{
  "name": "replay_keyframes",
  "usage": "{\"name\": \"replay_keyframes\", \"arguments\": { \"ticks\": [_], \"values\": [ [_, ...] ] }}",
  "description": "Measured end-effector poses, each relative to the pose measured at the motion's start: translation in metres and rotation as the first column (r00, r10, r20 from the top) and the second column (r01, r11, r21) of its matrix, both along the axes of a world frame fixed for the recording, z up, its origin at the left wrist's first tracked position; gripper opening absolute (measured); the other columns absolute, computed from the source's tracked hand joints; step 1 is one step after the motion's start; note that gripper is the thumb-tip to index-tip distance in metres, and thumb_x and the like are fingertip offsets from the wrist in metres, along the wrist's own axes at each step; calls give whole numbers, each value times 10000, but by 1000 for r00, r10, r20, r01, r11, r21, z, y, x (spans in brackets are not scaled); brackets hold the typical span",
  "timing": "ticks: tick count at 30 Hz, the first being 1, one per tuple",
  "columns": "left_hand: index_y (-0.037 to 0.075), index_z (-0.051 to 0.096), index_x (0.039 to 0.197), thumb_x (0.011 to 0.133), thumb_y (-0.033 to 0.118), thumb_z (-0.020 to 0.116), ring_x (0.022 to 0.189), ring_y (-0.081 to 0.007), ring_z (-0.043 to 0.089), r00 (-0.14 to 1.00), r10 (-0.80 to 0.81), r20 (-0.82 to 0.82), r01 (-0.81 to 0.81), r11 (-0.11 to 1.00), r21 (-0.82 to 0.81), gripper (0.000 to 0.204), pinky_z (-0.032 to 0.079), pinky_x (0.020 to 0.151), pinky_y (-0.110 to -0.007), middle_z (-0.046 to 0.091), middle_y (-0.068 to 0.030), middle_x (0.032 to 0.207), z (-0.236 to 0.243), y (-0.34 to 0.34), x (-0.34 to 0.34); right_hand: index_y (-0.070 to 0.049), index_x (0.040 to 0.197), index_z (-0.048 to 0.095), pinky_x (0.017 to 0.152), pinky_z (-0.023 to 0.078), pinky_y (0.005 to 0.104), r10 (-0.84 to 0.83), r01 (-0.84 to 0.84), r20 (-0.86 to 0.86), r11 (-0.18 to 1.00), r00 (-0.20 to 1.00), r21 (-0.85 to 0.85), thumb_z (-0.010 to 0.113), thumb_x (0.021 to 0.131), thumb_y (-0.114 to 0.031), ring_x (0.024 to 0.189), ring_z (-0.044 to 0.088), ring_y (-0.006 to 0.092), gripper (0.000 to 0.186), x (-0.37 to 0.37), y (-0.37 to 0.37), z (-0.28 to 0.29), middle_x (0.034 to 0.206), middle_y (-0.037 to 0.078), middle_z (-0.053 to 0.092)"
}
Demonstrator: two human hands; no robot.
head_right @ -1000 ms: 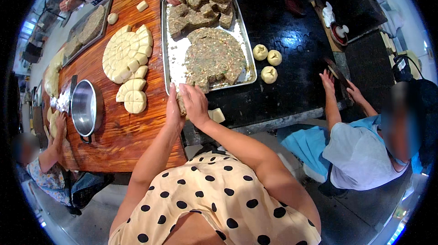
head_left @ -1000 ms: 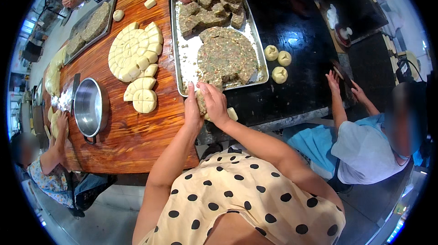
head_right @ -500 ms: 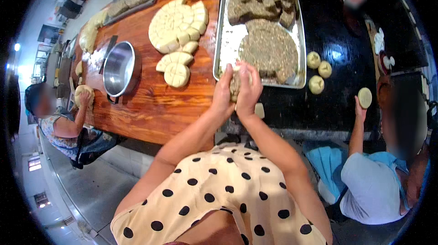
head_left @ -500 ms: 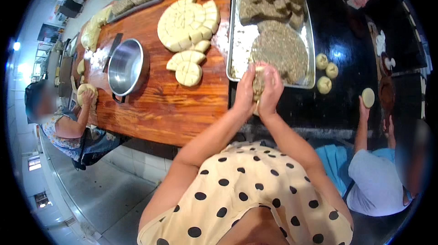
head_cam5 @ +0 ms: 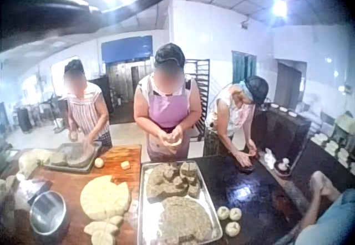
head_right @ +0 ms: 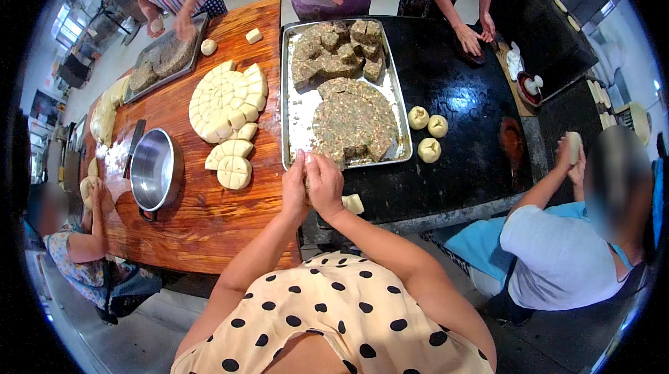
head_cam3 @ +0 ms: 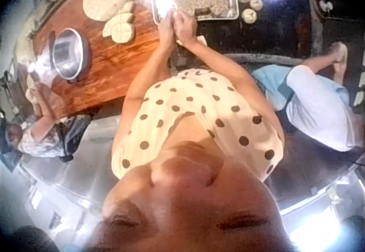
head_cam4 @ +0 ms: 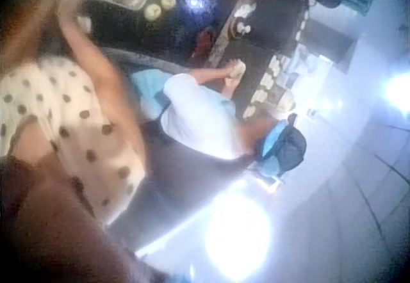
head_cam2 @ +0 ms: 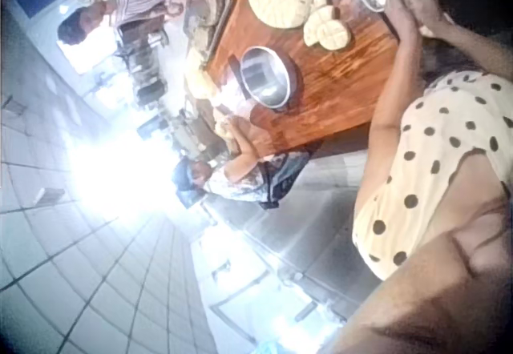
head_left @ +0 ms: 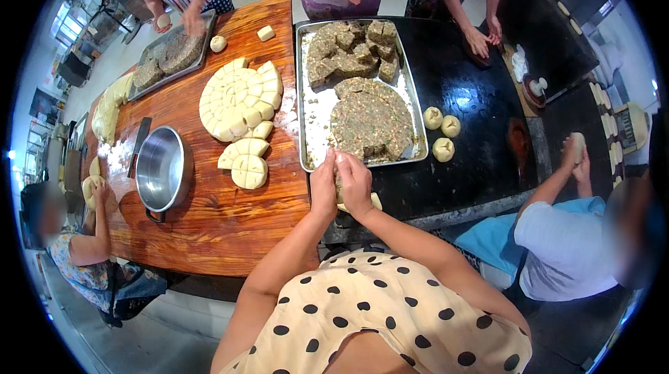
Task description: The person takes dough pieces and filling from a tray, flattens the dough, places the filling inside, and pinches the dough closed to form stuffed buns before placing them on a scale.
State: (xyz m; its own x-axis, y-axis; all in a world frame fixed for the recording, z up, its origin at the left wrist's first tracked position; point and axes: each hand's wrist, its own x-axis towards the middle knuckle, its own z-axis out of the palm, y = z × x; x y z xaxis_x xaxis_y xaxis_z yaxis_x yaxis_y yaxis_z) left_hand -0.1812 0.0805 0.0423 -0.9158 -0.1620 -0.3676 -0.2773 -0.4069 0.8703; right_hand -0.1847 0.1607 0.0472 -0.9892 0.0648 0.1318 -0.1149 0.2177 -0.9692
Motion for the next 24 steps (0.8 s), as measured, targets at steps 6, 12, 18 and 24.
{"name": "replay_keyframes", "arguments": {
  "ticks": [6, 12, 18, 24],
  "values": [
    [-43, 650, 926, 1015, 486, 441, 724, -102, 527, 978, -210, 4, 193, 891, -410, 576, 456, 660, -279, 615, -99, 762, -12, -2, -4, 28, 1064, 662, 1057, 398, 445, -115, 131, -179, 989, 977, 76, 447, 988, -149, 969, 639, 347, 289, 7, 0, -3, 1032, 189, 683],
    [65, 562, 1200, 1042, 462, 380, 975, -137, 598, 1000, -20, -22, 28, 915, 403, 464, 509, 822, -297, 616, -95, 1120, 35, 10, -3, -11, 1080, 662, 1076, 370, 403, -193, 159, -4, 818, 981, -553, 486, 983, -137, 1007, 634, 239, 237, -7, 2, 23, 1054, 115, 695],
    [36, 539, 1226, 1041, 337, 457, 951, -127, 554, 981, 10, -194, -31, 994, -107, 362, 488, 832, -309, 569, -51, 1074, 13, 4, 8, -39, 1093, 662, 1122, 330, 422, -118, 155, -333, 984, 936, 86, 547, 942, -115, 1044, 637, 306, 204, 1, -9, 14, 1111, 124, 683],
    [19, 589, 1162, 1005, 488, 476, 853, -122, 577, 963, -185, 195, 188, 982, 3, 508, 475, 770, -278, 630, -43, 969, 41, -29, 2, 40, 1284, 568, 978, 432, 327, 159, -160, -40, 881, 986, -444, 473, 1018, -262, 1160, 573, 204, 413, 6, 12, 32, 1259, 167, 617]
  ]
}}
